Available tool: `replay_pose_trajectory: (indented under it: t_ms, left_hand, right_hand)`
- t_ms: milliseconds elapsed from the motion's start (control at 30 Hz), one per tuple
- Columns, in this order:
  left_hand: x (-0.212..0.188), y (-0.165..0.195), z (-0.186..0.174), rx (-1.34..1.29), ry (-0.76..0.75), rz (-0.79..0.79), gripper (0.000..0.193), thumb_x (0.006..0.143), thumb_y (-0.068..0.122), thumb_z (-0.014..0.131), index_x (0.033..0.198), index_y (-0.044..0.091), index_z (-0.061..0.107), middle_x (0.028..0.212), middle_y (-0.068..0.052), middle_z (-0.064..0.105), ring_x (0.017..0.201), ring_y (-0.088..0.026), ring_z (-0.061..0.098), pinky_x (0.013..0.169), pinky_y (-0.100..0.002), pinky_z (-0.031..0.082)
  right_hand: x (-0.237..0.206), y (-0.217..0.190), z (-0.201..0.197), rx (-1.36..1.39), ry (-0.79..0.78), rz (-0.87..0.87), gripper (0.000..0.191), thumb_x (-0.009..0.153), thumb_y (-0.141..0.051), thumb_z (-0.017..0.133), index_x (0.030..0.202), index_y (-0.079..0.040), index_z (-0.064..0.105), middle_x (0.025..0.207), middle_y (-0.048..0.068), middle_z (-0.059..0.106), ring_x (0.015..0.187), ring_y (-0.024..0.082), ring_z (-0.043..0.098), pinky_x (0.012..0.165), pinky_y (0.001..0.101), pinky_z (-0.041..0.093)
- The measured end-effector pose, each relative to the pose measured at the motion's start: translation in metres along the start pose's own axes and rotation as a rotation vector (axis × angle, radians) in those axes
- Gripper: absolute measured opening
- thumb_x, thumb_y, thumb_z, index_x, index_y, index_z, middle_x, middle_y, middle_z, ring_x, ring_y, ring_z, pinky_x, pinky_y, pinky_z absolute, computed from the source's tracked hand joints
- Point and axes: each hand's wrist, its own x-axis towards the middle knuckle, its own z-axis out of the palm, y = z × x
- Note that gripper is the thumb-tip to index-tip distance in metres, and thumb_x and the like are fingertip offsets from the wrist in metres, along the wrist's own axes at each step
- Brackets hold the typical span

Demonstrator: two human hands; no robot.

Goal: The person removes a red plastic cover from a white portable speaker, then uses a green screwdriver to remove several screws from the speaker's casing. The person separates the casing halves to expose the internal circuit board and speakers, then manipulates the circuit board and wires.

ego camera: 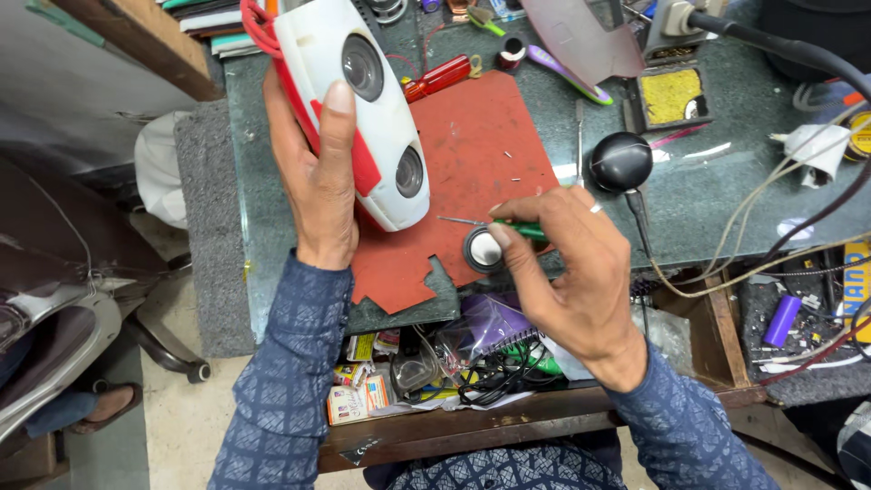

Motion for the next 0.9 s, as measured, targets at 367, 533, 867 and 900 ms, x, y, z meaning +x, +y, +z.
replay_pose_trajectory:
  t_ms: [367, 533, 867, 900]
  left_hand:
    - [-0.003, -0.001, 0.004, -0.093, -0.008, -0.041, 0.072, 0.106, 0.042, 0.066, 0.157, 0.004, 0.032, 0.144, -0.013, 0.056, 0.130, -0.020, 0.061, 0.112, -0.037, 0.054]
    - [-0.001, 0.008, 0.014, -0.071, 0.041, -0.058, 0.067, 0.107, 0.047, 0.068, 0.148, 0.000, 0.043, 0.133, -0.015, 0.062, 0.120, -0.018, 0.064, 0.109, -0.036, 0.057]
    - [-0.004, 0.003, 0.021, 0.147, 0.102, -0.189, 0.077, 0.097, 0.061, 0.062, 0.141, -0.001, 0.049, 0.122, -0.013, 0.068, 0.108, -0.018, 0.070, 0.093, -0.032, 0.059]
    - [-0.002, 0.002, 0.021, 0.157, 0.100, -0.187, 0.076, 0.098, 0.061, 0.062, 0.141, -0.001, 0.050, 0.123, -0.014, 0.068, 0.109, -0.018, 0.070, 0.094, -0.032, 0.059]
  right_hand:
    - [0.013, -0.011, 0.021, -0.031, -0.039, -0.174, 0.010, 0.095, -0.005, 0.075, 0.103, -0.004, 0.070, 0.090, 0.009, 0.065, 0.078, 0.027, 0.057, 0.070, 0.0402, 0.044]
    - [0.019, -0.011, 0.025, -0.016, -0.083, -0.095, 0.012, 0.098, -0.013, 0.074, 0.094, -0.003, 0.068, 0.076, 0.010, 0.065, 0.066, 0.025, 0.058, 0.060, 0.0370, 0.043]
    - [0.026, -0.002, 0.018, 0.011, -0.249, -0.050, 0.015, 0.091, -0.012, 0.076, 0.086, -0.004, 0.065, 0.068, 0.009, 0.058, 0.061, 0.024, 0.054, 0.057, 0.0373, 0.040]
    - [0.027, -0.002, 0.017, -0.035, -0.228, -0.130, 0.014, 0.088, -0.010, 0.078, 0.088, -0.003, 0.066, 0.072, 0.011, 0.058, 0.066, 0.026, 0.053, 0.060, 0.0388, 0.039]
